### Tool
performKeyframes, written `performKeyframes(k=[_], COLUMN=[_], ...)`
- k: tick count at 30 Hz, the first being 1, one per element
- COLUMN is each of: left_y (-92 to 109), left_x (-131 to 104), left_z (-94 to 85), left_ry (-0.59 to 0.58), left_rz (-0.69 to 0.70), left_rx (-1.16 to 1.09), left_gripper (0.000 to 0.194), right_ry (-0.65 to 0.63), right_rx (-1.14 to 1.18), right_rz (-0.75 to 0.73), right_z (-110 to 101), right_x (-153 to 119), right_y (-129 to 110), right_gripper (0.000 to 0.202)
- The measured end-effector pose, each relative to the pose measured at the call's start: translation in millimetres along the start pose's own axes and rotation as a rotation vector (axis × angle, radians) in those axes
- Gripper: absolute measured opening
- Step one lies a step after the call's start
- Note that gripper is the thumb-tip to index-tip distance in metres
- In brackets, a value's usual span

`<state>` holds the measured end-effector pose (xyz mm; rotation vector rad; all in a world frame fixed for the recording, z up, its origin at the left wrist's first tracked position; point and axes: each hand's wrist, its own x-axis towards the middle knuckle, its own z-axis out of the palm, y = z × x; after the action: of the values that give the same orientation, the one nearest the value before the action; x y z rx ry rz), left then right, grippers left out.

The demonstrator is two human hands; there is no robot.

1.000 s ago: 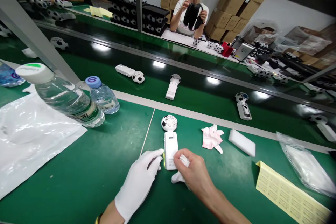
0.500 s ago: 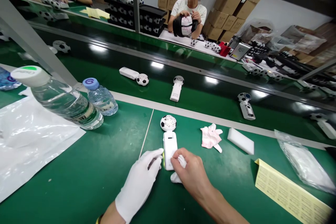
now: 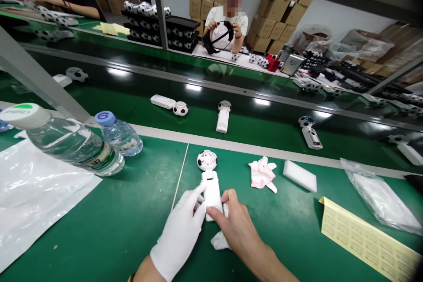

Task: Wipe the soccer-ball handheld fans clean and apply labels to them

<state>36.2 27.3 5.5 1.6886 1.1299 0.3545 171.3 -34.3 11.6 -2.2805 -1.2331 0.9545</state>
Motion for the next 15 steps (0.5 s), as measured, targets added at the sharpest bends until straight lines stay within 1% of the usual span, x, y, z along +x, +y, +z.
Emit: performKeyframes(k=[2, 4, 8, 10, 12, 15], left_y=[1, 2, 2, 1, 2, 8], left_x=[2, 3, 4, 3, 3, 8], left_z=[0.1, 0.0, -2.6, -4.8, -6.0, -1.5], left_ry=[-0.017, -0.022, -0.029, -0.007, 0.035, 0.079], left_rz=[0.000, -0.005, -0.016, -0.066, -0.127, -0.144], left_rx=[0.031, 0.059, 0.005, -0.068, -0.128, -0.152], left_gripper=[0.043, 0.044, 0.045, 0.048, 0.052, 0.062], right_ry=[0.002, 0.022, -0.023, -0.049, -0.041, -0.042], right_rx=[0.123, 0.232, 0.459, 0.523, 0.564, 0.559], right_rz=[-0.001, -0.047, -0.046, -0.033, -0.030, -0.072], right_z=[3, 5, 3, 0, -5, -9], right_x=[3, 8, 19, 23, 25, 24], right_y=[9, 17, 24, 25, 27, 28], right_gripper=[0.023, 0.022, 0.025, 0.026, 0.026, 0.026])
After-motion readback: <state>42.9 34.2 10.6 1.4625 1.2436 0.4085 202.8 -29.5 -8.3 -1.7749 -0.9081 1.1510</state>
